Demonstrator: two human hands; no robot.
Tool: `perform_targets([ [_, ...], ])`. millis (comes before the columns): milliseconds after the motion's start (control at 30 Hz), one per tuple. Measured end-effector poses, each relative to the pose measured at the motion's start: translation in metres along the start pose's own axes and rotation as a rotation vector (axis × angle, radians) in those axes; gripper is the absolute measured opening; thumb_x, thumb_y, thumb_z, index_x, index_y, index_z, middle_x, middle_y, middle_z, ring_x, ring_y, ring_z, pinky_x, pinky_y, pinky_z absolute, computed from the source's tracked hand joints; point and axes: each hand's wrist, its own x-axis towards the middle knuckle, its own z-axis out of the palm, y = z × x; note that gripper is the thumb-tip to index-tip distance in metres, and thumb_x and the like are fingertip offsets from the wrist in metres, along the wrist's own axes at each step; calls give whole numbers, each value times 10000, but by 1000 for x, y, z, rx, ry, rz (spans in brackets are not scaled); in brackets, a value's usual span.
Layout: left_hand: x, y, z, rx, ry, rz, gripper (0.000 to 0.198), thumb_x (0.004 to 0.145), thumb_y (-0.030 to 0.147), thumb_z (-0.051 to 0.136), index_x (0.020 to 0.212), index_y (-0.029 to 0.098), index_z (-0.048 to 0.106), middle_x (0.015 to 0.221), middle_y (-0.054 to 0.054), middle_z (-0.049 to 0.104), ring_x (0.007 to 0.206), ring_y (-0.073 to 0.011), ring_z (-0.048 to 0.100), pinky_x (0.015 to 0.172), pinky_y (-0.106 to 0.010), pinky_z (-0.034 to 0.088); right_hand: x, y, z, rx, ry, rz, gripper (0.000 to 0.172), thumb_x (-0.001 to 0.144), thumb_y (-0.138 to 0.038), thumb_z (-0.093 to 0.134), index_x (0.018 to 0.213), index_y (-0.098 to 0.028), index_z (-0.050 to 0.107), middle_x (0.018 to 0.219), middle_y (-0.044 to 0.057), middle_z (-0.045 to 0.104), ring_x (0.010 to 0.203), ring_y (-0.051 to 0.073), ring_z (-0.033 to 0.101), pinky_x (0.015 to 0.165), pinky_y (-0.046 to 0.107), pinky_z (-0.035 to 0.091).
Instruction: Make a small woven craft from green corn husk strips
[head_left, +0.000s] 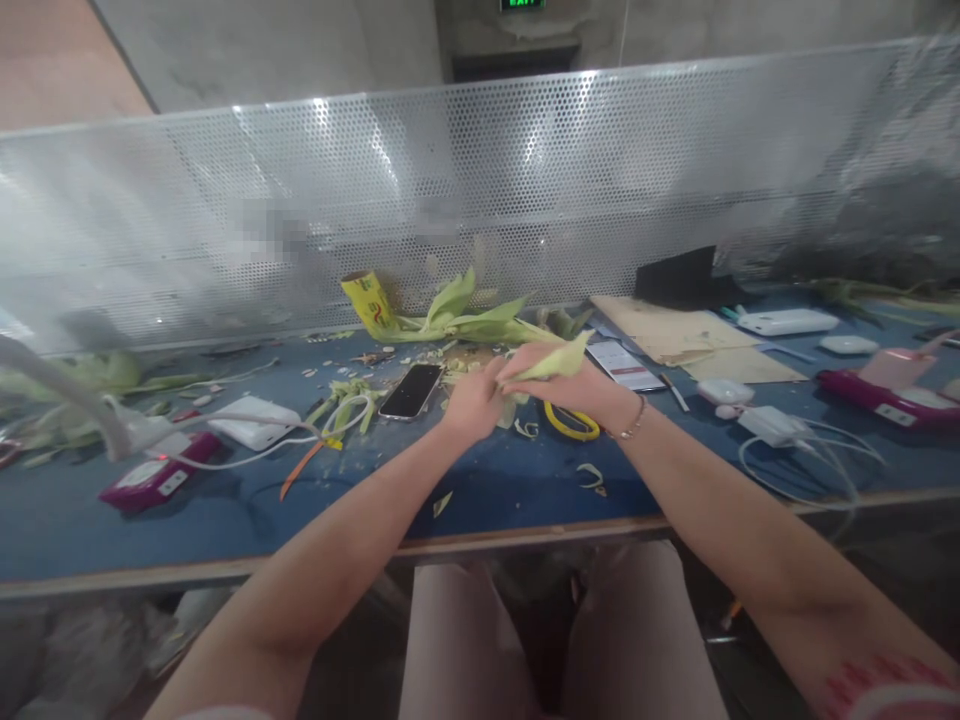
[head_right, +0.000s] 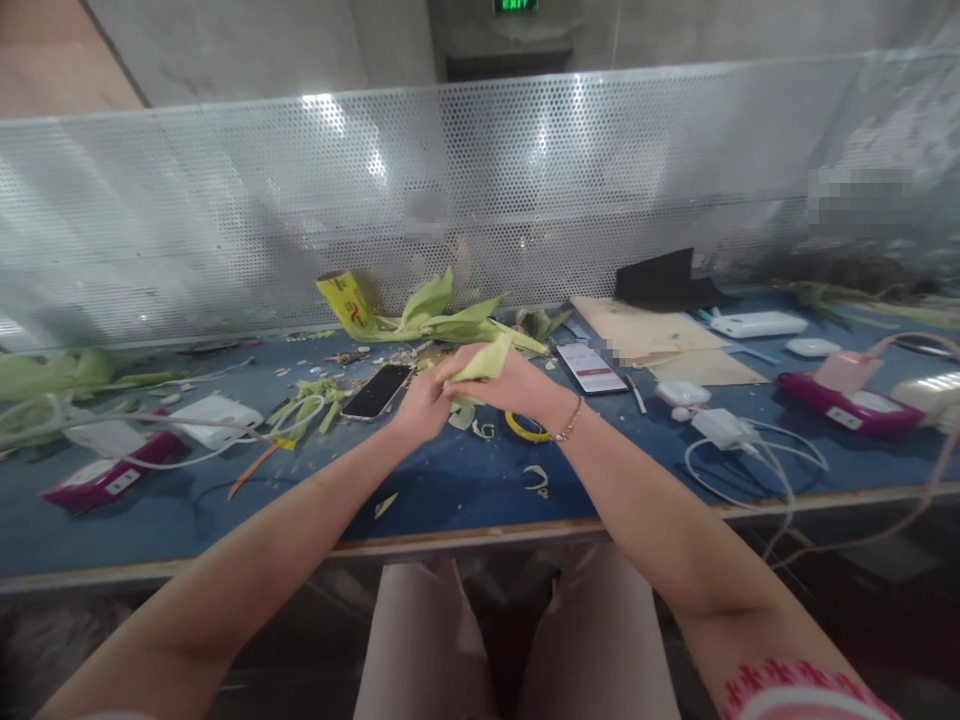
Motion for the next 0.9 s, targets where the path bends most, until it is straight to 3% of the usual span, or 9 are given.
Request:
perform_targets([
  [133,2,3,3,-199,62,-69,118,764,272,501,812,197,578,737,-29,602,753,-196,552,722,-297,401,-2,3,-10,75,-59,-105,189,864,-281,527,818,-277,710,967,16,706,865,171,643,804,320,506],
  [267,4,8,5,-434,180,-199,204,797,346,490,665,190,488,645,12,505,625,-130,453,618,-252,370,-2,4,-13,117,-40,-99,131,827,-278,594,858,-254,719,931,35,709,875,176,651,809,305,513],
  [467,8,6,9,-752,300,-342,265,809,441,540,726,191,510,601,42,458,518,-84,395,498,-210,316,-2,7,-9,301,69,-35,153,832,-281,604,891,-179,701,911,69,684,837,156,640,768,297,523],
  [567,10,9,7,-792,331,-355,302,790,474,570,698,193,505,574,43,448,497,-81,397,468,-203,304,-3,13,-9,402,54,35,169,830,-312,613,883,-176,698,923,71,680,811,152,643,743,295,525],
  [733,13,12,3,-791,351,-332,329,771,497,583,676,194,496,549,53,430,471,-72,382,457,-199,314,-5,21,-18,385,-142,70,281,835,-414,591,909,-175,719,1021,97,691,1006,214,614,914,371,458],
  [900,10,9,1,-749,280,-369,235,722,384,633,675,192,506,533,70,408,439,-55,344,422,-179,267,-9,22,-33,465,-125,117,290,850,-401,545,863,-183,735,1038,87,692,1014,224,611,943,388,437],
])
